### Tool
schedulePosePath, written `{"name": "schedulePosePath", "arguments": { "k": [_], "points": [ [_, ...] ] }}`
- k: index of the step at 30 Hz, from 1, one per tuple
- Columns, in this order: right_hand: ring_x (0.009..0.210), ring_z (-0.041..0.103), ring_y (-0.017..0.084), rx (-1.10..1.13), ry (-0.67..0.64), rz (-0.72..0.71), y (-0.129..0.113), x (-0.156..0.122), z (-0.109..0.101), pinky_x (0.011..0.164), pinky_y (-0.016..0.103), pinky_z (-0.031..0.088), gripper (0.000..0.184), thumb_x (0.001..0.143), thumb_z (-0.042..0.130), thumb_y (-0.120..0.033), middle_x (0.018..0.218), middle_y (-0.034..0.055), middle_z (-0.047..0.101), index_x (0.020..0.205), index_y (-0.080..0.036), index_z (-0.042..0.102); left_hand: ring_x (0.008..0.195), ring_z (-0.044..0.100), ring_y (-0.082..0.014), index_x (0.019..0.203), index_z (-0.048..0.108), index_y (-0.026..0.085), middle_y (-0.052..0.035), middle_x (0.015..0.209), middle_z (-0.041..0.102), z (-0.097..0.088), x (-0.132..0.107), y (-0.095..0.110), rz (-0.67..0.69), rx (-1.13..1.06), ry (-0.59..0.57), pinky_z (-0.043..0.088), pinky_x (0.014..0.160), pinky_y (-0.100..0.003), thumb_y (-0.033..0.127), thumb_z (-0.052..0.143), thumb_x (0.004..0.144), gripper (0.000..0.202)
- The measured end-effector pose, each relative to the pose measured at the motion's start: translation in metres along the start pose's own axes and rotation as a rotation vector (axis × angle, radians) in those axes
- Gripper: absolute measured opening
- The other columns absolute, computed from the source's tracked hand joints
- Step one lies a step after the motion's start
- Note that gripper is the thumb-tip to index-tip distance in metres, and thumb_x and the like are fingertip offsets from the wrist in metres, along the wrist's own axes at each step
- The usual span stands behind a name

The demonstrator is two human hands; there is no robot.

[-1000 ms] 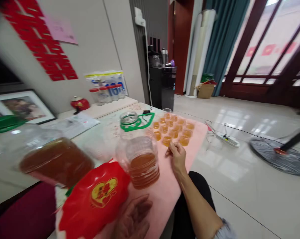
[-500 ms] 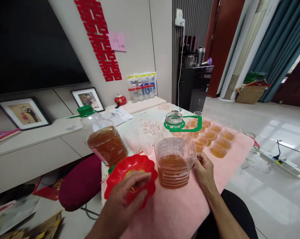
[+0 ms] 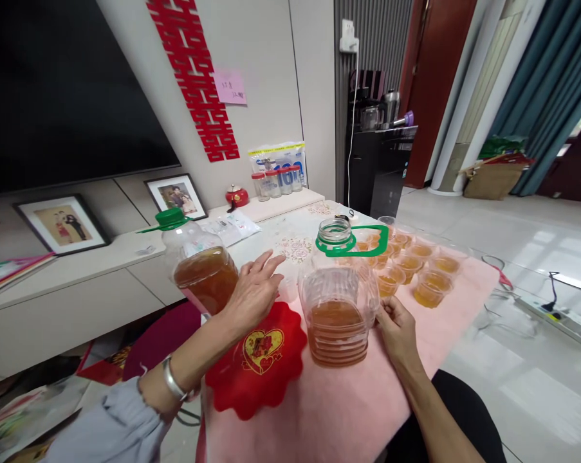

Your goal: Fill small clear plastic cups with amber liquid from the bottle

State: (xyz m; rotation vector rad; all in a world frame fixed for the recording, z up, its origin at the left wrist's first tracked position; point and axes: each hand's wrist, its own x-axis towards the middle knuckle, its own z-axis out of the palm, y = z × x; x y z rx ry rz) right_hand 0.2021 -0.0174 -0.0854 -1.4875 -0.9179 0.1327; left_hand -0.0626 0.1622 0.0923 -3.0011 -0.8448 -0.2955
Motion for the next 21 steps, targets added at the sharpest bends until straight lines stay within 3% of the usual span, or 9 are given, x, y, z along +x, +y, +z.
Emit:
{"name": "schedulePosePath", "arguments": {
  "k": [2,5,11,16,21],
  "points": [
    [0.073,0.064,0.012,0.004,-0.018,0.001,0.001,0.0,0.0,0.067,0.026,0.058,0.032,0.105,0.07,-0.044,0.088,-0.0001,0.066,0.095,-0.014,0.066,0.164,0.009,-0.0415,0.091,0.073,0.006,-0.0118,0.171,0.031,0.002,0.01,-0.001,0.033,0.051,-0.054,0.018,0.129,-0.076,-0.005,0.045,0.089,0.03],
    [0.076,0.065,0.013,0.015,-0.03,-0.004,0.002,0.0,0.0,0.069,0.027,0.058,0.031,0.105,0.07,-0.044,0.092,0.0009,0.067,0.097,-0.014,0.067,0.165,0.0,-0.0408,0.087,0.071,0.007,-0.0066,0.174,0.021,0.005,0.02,-0.006,0.05,0.095,-0.12,0.001,0.129,-0.08,-0.007,0.049,0.083,0.027],
    [0.077,0.065,0.013,0.019,-0.041,-0.003,0.008,0.0,0.001,0.069,0.027,0.059,0.03,0.105,0.071,-0.043,0.093,0.0012,0.067,0.098,-0.014,0.067,0.165,-0.001,-0.0408,0.092,0.076,0.008,-0.0078,0.174,0.022,0.011,0.027,-0.012,0.024,0.1,-0.172,0.0,0.128,-0.078,-0.004,0.054,0.08,0.028],
    [0.078,0.066,0.013,0.015,-0.054,0.019,0.008,0.0,0.001,0.071,0.028,0.059,0.029,0.104,0.071,-0.042,0.094,0.0014,0.067,0.098,-0.014,0.067,0.165,0.002,-0.0395,0.094,0.079,0.01,-0.01,0.172,0.029,0.013,0.027,-0.015,0.008,0.065,-0.141,0.002,0.129,-0.076,0.003,0.055,0.087,0.026],
    [0.077,0.065,0.013,0.014,-0.059,0.041,0.006,0.001,0.0,0.069,0.027,0.058,0.029,0.104,0.072,-0.041,0.092,0.0008,0.067,0.095,-0.014,0.066,0.165,0.009,-0.0383,0.085,0.079,0.012,-0.0101,0.169,0.036,0.008,0.025,-0.016,-0.013,0.033,-0.1,0.003,0.131,-0.072,0.008,0.062,0.088,0.018]
  ]
}}
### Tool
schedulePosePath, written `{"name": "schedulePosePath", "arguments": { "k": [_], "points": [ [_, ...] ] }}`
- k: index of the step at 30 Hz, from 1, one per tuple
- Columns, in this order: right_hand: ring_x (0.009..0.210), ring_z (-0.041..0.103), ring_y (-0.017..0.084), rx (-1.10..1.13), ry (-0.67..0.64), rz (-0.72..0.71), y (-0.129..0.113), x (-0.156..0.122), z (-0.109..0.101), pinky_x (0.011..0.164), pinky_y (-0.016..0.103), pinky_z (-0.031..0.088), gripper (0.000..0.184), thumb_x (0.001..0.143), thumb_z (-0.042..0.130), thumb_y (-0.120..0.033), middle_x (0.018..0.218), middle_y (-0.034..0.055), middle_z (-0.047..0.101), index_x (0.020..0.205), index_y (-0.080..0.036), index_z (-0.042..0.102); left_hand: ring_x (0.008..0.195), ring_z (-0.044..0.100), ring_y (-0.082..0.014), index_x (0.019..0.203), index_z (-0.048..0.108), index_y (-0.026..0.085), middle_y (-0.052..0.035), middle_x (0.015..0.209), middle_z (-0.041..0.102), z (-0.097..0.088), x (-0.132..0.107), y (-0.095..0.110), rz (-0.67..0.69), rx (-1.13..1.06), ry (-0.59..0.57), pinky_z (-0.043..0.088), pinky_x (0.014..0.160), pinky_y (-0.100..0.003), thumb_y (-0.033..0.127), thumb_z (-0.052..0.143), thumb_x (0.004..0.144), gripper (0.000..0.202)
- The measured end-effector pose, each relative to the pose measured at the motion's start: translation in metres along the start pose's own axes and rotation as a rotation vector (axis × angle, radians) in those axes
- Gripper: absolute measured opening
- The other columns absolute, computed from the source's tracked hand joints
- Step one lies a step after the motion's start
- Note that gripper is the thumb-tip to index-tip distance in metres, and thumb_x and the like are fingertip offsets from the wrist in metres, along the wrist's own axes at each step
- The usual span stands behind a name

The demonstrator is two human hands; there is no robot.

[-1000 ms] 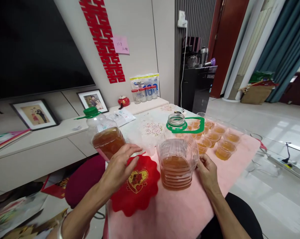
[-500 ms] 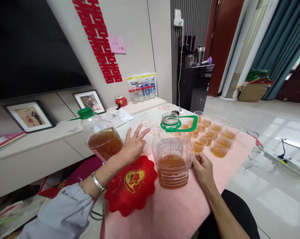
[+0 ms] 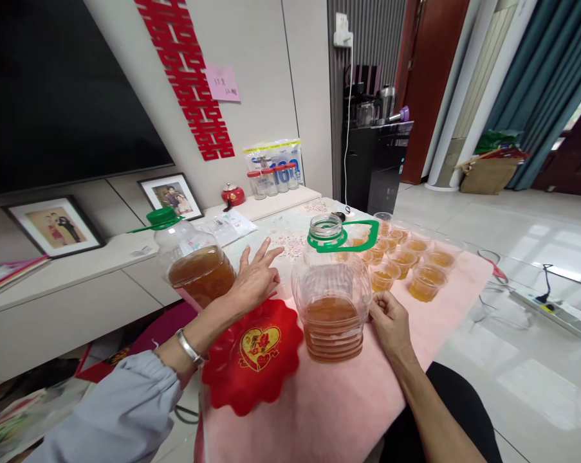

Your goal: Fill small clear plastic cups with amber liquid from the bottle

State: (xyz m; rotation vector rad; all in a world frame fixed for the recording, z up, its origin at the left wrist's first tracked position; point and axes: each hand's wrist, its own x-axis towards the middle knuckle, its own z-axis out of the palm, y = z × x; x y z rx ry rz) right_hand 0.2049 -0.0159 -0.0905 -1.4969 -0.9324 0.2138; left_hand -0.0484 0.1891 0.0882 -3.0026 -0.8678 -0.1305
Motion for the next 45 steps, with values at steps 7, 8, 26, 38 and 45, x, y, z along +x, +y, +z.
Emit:
{"name": "schedulePosePath", "arguments": {
  "k": [7,8,26,38,45],
  "points": [
    [0.072,0.063,0.012,0.013,-0.013,0.039,-0.005,-0.001,0.0,0.066,0.025,0.057,0.029,0.105,0.071,-0.041,0.086,-0.001,0.064,0.095,-0.014,0.066,0.166,0.011,-0.0361,0.088,0.08,0.015,-0.0094,0.168,0.037,-0.003,0.001,-0.006,-0.018,-0.011,0.018,0.005,0.132,-0.072,0.012,0.068,0.089,0.013],
    [0.073,0.064,0.012,0.015,-0.014,0.044,-0.005,-0.002,0.0,0.066,0.025,0.058,0.029,0.105,0.071,-0.041,0.088,-0.0006,0.065,0.098,-0.014,0.066,0.166,0.011,-0.0356,0.09,0.08,0.015,-0.0093,0.168,0.038,-0.003,0.002,-0.007,-0.024,-0.007,0.025,0.005,0.132,-0.072,0.012,0.066,0.091,0.014],
    [0.069,0.062,0.011,0.085,-0.022,0.012,0.006,0.0,0.001,0.063,0.024,0.056,0.03,0.105,0.07,-0.042,0.087,-0.0008,0.065,0.097,-0.014,0.066,0.165,0.016,-0.0333,0.094,0.079,0.016,-0.0094,0.165,0.043,-0.028,-0.015,-0.006,-0.032,-0.037,0.133,0.007,0.134,-0.067,0.018,0.063,0.097,0.016],
    [0.072,0.063,0.012,0.036,0.01,0.07,-0.001,0.0,-0.002,0.065,0.025,0.057,0.028,0.105,0.071,-0.041,0.09,-0.0003,0.065,0.099,-0.014,0.067,0.162,0.026,-0.0341,0.092,0.078,0.014,-0.0146,0.161,0.047,-0.049,-0.067,0.0,0.016,0.009,0.251,0.021,0.133,-0.065,0.019,0.057,0.1,0.023],
    [0.078,0.066,0.013,0.024,0.007,0.111,-0.003,0.0,-0.003,0.069,0.027,0.059,0.027,0.105,0.071,-0.04,0.097,0.0016,0.067,0.105,-0.014,0.068,0.16,0.031,-0.0353,0.096,0.078,0.014,-0.0143,0.162,0.045,0.001,-0.108,-0.01,0.005,0.026,0.019,0.026,0.131,-0.067,0.018,0.042,0.105,0.038]
  ]
}}
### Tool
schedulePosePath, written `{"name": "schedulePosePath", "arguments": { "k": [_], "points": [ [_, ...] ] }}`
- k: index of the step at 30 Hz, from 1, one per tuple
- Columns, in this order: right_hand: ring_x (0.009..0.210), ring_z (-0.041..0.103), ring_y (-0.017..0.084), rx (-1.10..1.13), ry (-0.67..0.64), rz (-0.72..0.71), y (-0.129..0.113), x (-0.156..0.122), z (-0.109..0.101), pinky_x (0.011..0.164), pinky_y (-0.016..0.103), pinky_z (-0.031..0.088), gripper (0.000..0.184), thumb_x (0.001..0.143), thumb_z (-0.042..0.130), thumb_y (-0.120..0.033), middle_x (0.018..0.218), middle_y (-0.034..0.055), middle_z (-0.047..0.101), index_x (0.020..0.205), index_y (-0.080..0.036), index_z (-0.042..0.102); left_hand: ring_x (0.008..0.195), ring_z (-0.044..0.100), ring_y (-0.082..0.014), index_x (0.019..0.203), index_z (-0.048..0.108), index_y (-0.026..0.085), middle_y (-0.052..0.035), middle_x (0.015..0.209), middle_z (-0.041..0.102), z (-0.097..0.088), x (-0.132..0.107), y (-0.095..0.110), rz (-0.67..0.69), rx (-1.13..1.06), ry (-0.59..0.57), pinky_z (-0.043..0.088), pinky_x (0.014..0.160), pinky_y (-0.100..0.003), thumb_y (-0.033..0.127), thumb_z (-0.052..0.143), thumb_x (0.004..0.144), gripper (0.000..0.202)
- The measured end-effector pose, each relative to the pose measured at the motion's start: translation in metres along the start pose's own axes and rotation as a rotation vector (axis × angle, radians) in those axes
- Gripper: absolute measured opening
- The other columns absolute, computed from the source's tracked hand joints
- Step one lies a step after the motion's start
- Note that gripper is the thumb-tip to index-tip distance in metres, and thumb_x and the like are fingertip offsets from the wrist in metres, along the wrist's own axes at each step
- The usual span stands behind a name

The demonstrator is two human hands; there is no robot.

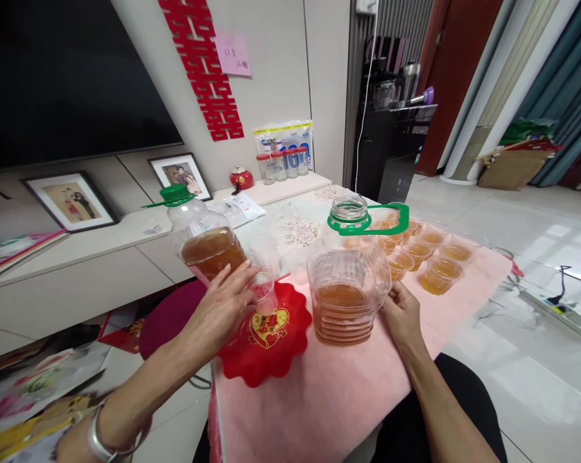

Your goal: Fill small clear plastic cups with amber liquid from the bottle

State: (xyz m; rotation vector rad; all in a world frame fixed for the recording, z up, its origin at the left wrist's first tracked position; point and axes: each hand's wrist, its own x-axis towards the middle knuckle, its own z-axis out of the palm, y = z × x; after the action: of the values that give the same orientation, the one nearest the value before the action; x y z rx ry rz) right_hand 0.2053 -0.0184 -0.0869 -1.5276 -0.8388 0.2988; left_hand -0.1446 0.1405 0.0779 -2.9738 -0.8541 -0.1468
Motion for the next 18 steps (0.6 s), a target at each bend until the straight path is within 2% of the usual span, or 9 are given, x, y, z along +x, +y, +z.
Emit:
{"name": "schedulePosePath", "arguments": {
  "k": [4,7,11,14,16,18],
  "points": [
    [0.075,0.064,0.012,0.001,-0.001,-0.005,-0.002,0.0,0.0,0.066,0.025,0.057,0.026,0.104,0.072,-0.039,0.091,0.0001,0.066,0.098,-0.014,0.066,0.161,0.029,-0.0355,0.088,0.074,0.012,-0.0167,0.163,0.043,0.023,-0.01,-0.002,0.0,-0.038,0.001,0.021,0.132,-0.068,0.031,0.043,0.109,0.042],
    [0.075,0.064,0.012,0.003,0.0,-0.012,-0.003,0.0,0.0,0.067,0.026,0.058,0.027,0.104,0.072,-0.039,0.092,0.0003,0.066,0.099,-0.014,0.066,0.161,0.028,-0.0329,0.091,0.077,0.015,-0.0127,0.164,0.044,0.031,-0.011,-0.001,-0.019,-0.09,0.011,0.021,0.133,-0.067,0.037,0.046,0.109,0.042],
    [0.077,0.066,0.013,0.005,-0.007,-0.027,-0.004,-0.001,0.001,0.07,0.027,0.059,0.027,0.104,0.071,-0.04,0.094,0.001,0.067,0.1,-0.014,0.067,0.162,0.027,-0.0329,0.106,0.081,0.021,-0.01,0.164,0.044,0.025,-0.01,0.002,-0.082,-0.133,-0.074,0.023,0.133,-0.065,0.039,0.049,0.107,0.036],
    [0.072,0.063,0.012,0.012,0.011,-0.058,-0.006,-0.002,0.001,0.066,0.026,0.057,0.029,0.104,0.072,-0.041,0.088,-0.0006,0.065,0.095,-0.014,0.066,0.163,0.02,-0.0362,0.121,0.077,0.016,-0.014,0.166,0.041,0.015,-0.012,0.009,-0.134,-0.125,-0.141,0.018,0.135,-0.065,0.037,0.054,0.103,0.036],
    [0.072,0.062,0.012,0.026,0.025,-0.086,-0.01,-0.003,0.002,0.066,0.025,0.056,0.03,0.103,0.072,-0.041,0.087,-0.001,0.064,0.093,-0.014,0.065,0.165,0.015,-0.0348,0.137,0.069,0.014,-0.0133,0.17,0.033,0.01,-0.014,0.02,-0.168,-0.186,-0.117,0.015,0.136,-0.063,0.033,0.055,0.099,0.044],
    [0.075,0.063,0.013,0.049,0.035,-0.113,-0.013,-0.004,0.004,0.069,0.027,0.057,0.031,0.103,0.072,-0.043,0.088,-0.0006,0.064,0.094,-0.014,0.066,0.167,0.009,-0.0283,0.157,0.048,0.015,-0.0067,0.176,0.017,0.006,-0.013,0.038,-0.234,-0.342,-0.091,0.015,0.138,-0.056,0.027,0.056,0.094,0.065]
  ]
}}
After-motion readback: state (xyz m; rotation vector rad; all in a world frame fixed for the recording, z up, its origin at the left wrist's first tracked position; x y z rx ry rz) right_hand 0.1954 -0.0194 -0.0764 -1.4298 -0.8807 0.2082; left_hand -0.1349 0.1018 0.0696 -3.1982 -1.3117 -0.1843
